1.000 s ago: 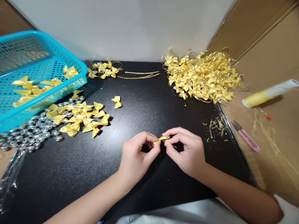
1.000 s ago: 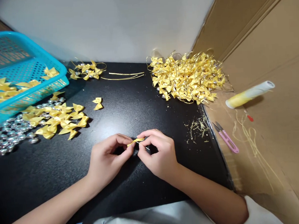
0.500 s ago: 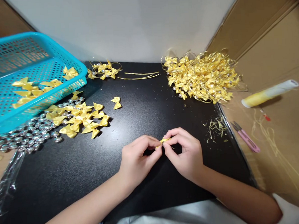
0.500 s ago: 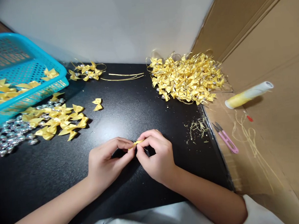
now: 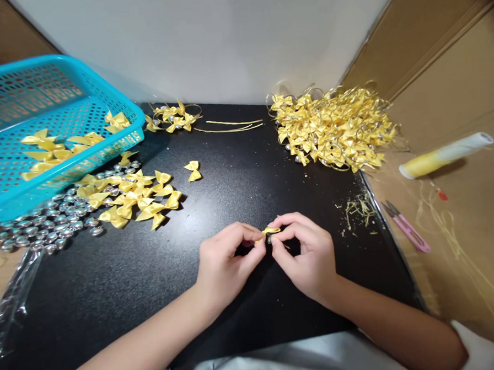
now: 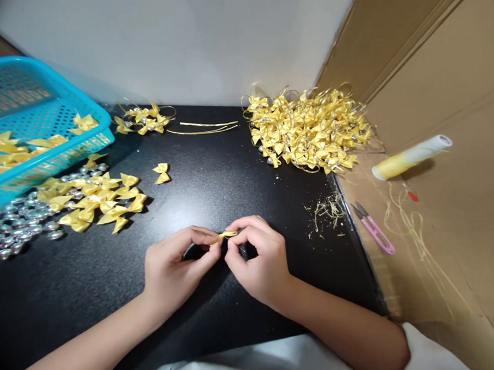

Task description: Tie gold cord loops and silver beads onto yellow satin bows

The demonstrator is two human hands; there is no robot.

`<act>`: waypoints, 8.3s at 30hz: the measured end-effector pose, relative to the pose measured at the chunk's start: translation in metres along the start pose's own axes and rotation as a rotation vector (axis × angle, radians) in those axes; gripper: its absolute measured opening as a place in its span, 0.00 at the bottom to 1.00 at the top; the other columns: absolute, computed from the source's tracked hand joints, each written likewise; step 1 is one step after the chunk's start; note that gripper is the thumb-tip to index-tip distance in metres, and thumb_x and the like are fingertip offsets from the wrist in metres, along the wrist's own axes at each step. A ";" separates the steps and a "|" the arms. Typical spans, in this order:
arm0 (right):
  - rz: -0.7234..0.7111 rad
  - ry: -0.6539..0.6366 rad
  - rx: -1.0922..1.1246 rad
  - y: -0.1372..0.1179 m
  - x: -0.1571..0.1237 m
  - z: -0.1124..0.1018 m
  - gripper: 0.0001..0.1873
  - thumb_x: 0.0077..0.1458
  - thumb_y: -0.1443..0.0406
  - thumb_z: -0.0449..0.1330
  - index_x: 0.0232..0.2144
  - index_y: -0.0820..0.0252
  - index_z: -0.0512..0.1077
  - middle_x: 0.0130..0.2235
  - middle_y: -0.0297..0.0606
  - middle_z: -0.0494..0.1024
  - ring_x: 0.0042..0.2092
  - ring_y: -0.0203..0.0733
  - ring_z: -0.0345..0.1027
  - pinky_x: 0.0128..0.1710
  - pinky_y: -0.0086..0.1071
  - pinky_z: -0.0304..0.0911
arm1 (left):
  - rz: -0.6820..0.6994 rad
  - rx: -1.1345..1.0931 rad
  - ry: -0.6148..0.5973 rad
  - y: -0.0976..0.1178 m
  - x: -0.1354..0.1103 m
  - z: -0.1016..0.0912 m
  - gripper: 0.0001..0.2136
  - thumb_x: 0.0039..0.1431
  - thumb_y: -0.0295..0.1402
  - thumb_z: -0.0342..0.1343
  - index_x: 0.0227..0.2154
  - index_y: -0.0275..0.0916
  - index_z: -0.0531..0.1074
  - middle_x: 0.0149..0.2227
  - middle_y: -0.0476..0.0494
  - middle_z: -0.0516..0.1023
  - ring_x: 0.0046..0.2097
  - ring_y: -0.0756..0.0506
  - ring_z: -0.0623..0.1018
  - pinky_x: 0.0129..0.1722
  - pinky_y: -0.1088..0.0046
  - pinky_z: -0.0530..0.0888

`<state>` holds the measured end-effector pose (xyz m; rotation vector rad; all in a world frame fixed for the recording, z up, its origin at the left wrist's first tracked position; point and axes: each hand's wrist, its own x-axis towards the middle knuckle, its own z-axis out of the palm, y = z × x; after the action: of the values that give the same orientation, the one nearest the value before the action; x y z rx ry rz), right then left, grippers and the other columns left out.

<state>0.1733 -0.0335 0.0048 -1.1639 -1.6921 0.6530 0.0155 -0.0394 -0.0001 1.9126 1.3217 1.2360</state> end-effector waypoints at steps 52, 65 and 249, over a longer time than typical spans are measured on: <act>0.543 0.030 0.987 0.020 0.028 -0.026 0.13 0.50 0.56 0.69 0.28 0.57 0.71 0.30 0.29 0.67 0.28 0.31 0.58 0.28 0.26 0.57 | -0.113 -0.136 -0.228 -0.010 0.012 -0.002 0.03 0.56 0.25 0.59 0.29 0.36 0.75 0.28 0.46 0.81 0.29 0.50 0.79 0.31 0.77 0.74; 0.679 -0.071 1.069 0.020 0.027 -0.021 0.14 0.54 0.57 0.66 0.31 0.55 0.64 0.32 0.31 0.78 0.33 0.35 0.73 0.37 0.32 0.70 | -0.876 -1.083 -0.262 -0.007 0.016 0.001 0.07 0.52 0.33 0.65 0.28 0.36 0.73 0.35 0.43 0.82 0.38 0.46 0.81 0.36 0.72 0.79; 0.471 -0.042 0.564 0.003 0.020 0.000 0.14 0.49 0.54 0.67 0.28 0.56 0.69 0.27 0.31 0.76 0.26 0.36 0.74 0.32 0.32 0.73 | -0.538 -0.793 -0.114 -0.011 0.018 0.005 0.11 0.60 0.40 0.57 0.31 0.39 0.63 0.23 0.54 0.73 0.24 0.53 0.67 0.27 0.78 0.65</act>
<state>0.1728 -0.0142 0.0102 -1.1307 -1.1427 1.3524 0.0168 -0.0178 -0.0036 0.9732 0.9719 1.1064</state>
